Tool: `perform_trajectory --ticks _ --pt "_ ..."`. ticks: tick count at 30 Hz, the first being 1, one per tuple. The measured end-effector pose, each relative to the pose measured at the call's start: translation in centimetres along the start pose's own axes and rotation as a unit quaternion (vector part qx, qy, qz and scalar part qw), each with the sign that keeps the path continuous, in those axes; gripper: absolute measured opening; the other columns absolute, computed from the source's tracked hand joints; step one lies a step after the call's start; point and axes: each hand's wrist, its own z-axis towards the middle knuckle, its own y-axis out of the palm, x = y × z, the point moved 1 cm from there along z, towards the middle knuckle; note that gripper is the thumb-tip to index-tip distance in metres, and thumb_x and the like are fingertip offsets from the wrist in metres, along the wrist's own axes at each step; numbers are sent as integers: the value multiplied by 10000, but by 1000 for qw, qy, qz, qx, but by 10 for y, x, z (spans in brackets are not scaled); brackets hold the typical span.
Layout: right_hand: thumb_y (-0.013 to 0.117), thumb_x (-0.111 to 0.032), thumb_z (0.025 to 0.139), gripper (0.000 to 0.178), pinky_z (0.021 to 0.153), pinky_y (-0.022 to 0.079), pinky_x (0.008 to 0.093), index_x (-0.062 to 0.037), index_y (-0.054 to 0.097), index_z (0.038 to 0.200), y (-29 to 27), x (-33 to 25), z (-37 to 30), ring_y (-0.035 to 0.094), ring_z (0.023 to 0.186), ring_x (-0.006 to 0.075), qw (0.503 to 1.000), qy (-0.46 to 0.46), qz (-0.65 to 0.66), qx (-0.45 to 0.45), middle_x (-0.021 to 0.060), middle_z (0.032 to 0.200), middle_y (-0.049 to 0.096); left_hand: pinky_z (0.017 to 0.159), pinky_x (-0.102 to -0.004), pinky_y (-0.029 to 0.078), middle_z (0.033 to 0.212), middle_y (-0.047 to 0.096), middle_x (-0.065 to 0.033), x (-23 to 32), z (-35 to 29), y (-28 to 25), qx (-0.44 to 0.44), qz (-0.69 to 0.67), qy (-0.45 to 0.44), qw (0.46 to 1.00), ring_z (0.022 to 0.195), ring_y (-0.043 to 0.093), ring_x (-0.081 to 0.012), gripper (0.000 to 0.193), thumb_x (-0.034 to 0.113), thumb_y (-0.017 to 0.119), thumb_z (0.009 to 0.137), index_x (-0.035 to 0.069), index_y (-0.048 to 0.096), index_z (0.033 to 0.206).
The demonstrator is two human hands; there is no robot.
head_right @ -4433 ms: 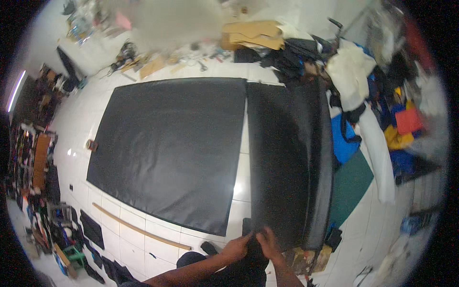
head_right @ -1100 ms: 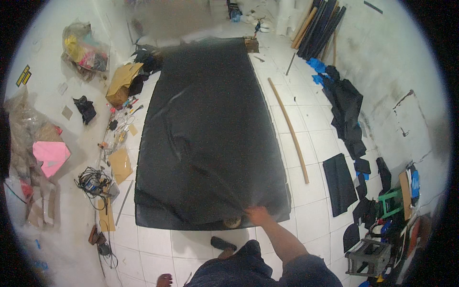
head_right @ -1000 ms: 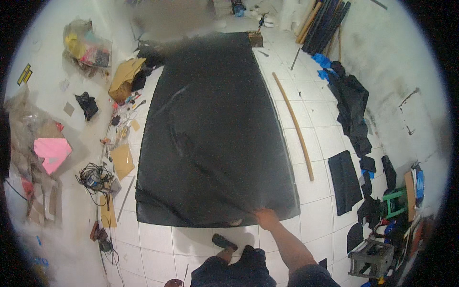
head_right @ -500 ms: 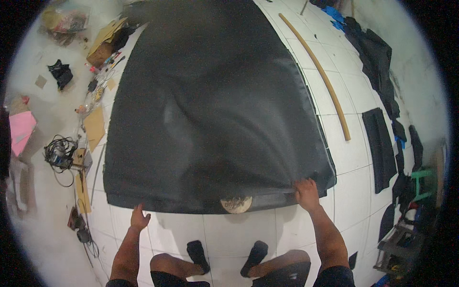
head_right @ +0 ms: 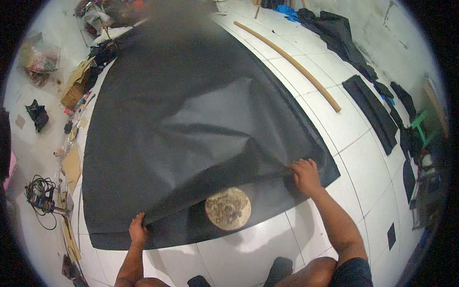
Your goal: The person spreads out a large black sheet on the floor and cuts through it using scissors. They then adjust the sheet, align it using a cardboard tube, and cut the fabric again with scissors.
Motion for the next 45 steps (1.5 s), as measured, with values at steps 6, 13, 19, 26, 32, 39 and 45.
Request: perform_trajectory --ticks 6,13,19,26,32,39,45 --pt "579 -17 823 377 1072 304 505 -107 598 1188 -2 -10 -18 531 1177 279 999 35 -1 -39 99 1176 614 1021 -437 425 1226 625 -149 -14 -11 -20 46 -6 -39 998 1120 587 -357 530 -50 586 699 76 606 1214" --pt "596 -86 807 387 1063 307 544 -123 603 1192 -25 3 -6 511 1204 313 985 89 -140 46 122 1249 575 987 -421 439 1190 647 -138 12 -29 -2 40 -78 37 996 1092 604 -325 505 -41 600 691 52 617 1187" --pt "659 -229 739 488 910 445 468 -61 581 1191 -48 -151 13 563 1035 361 991 -99 88 -11 172 1092 593 1050 -456 374 1309 537 -202 -7 -46 8 98 -92 21 991 1226 489 -374 538 22 644 721 33 554 1251" --pt "594 -491 853 464 652 533 466 -71 590 1051 -8 -224 3 671 797 356 973 -189 -9 -133 175 856 665 934 -491 429 1126 489 -173 -63 -73 25 295 -151 -446 831 1059 512 -348 641 314 739 771 34 431 1258" --pt "565 -463 882 431 619 533 483 -63 579 1043 -4 -205 -19 670 675 355 977 -150 20 -148 156 772 670 723 -400 529 1033 588 -151 -2 -56 19 -116 -814 -335 460 873 598 -272 674 483 647 856 35 391 1290" --pt "591 -419 870 362 427 490 427 -72 534 956 -17 -221 -85 595 463 308 935 -317 89 -129 119 543 576 469 -233 513 975 630 -141 -25 -53 72 -61 -702 -395 589 639 619 -155 405 340 548 954 -28 543 1122" --pt "612 -391 832 408 499 493 451 -47 526 1033 -8 -219 -143 615 543 352 895 -316 130 -288 158 581 591 747 -293 491 970 621 -81 -29 -59 93 -96 -676 -387 620 869 615 -178 441 385 585 936 30 506 1185"
